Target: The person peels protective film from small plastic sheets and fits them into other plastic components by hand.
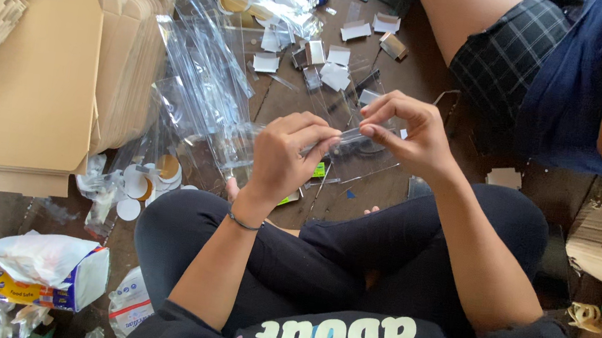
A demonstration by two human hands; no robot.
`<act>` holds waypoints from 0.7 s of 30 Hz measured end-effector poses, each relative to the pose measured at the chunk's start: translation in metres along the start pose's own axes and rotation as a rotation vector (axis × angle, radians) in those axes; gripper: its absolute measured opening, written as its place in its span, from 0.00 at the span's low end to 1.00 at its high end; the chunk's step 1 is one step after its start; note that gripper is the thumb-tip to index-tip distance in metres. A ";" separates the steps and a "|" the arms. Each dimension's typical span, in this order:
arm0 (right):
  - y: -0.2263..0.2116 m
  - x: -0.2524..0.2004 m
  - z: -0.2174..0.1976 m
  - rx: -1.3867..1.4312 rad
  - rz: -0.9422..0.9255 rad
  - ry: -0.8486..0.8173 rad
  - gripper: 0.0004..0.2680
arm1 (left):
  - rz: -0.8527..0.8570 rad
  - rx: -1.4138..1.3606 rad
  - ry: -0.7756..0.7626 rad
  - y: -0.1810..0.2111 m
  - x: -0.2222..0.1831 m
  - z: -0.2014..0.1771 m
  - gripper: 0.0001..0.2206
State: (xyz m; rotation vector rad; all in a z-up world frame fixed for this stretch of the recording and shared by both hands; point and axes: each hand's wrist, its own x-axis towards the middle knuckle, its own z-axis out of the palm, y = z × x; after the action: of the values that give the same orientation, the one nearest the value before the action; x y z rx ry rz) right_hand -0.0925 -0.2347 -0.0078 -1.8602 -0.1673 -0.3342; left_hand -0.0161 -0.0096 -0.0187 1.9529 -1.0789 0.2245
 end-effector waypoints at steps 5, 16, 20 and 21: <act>-0.009 0.006 -0.004 0.019 -0.007 -0.060 0.04 | -0.015 -0.137 -0.126 0.015 0.010 -0.013 0.04; -0.002 0.000 0.004 0.111 0.084 -0.069 0.04 | -0.069 -0.011 -0.164 0.010 -0.001 -0.003 0.05; -0.001 -0.002 0.004 0.022 0.034 -0.022 0.06 | -0.081 -0.017 -0.152 0.012 0.000 -0.001 0.06; -0.004 0.000 0.002 0.013 0.035 -0.020 0.06 | -0.077 -0.025 -0.149 0.011 0.000 0.001 0.06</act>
State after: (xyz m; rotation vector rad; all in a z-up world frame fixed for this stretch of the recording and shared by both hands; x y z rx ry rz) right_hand -0.0932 -0.2321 -0.0046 -1.8522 -0.1497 -0.2898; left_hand -0.0245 -0.0137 -0.0126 2.0092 -1.0941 0.0233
